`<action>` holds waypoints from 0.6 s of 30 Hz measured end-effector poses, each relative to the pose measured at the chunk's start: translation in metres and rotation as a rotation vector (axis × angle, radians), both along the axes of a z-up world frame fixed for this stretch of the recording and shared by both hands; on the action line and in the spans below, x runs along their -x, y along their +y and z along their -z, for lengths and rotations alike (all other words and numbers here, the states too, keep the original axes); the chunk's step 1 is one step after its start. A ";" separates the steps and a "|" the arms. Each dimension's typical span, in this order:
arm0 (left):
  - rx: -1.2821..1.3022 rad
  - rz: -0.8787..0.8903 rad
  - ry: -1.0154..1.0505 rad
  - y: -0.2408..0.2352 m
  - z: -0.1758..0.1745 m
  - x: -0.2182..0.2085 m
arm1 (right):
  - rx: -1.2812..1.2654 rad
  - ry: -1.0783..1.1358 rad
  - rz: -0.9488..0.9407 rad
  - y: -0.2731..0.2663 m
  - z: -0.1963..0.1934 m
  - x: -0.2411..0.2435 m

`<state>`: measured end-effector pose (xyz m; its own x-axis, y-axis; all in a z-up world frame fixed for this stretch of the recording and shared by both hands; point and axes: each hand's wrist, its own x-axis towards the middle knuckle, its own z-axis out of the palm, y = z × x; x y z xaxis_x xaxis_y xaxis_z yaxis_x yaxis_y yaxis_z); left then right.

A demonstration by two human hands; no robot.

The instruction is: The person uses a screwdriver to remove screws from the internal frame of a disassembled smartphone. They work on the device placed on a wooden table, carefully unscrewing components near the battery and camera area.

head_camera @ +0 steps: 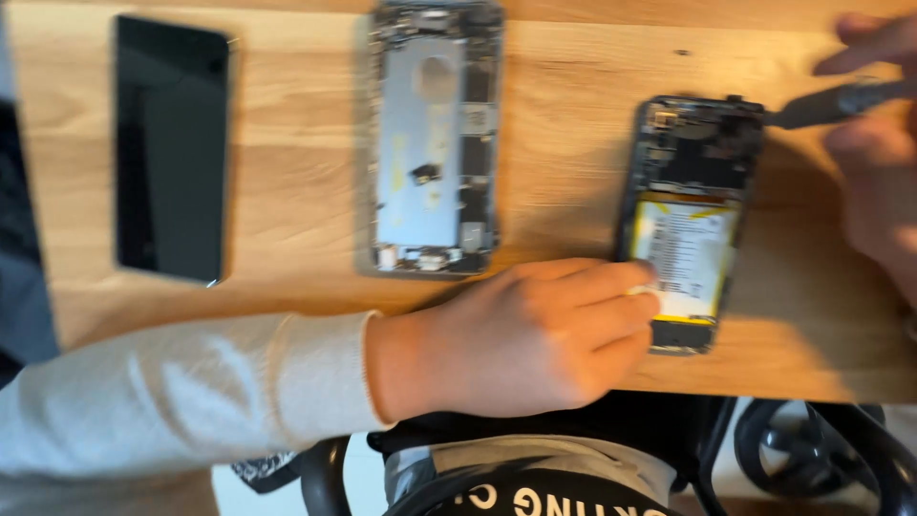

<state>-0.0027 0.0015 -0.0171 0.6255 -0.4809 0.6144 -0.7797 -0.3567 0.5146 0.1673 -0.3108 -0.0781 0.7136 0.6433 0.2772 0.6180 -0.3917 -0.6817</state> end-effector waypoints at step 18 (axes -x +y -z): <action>-0.114 -0.089 -0.062 -0.003 0.009 0.003 | -0.109 0.248 -0.017 0.039 -0.018 0.013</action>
<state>-0.0059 -0.0011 -0.0264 0.6313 -0.4941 0.5977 -0.7714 -0.4789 0.4189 0.1542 -0.2722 -0.0599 0.7577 0.6320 0.1630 0.4324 -0.2990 -0.8507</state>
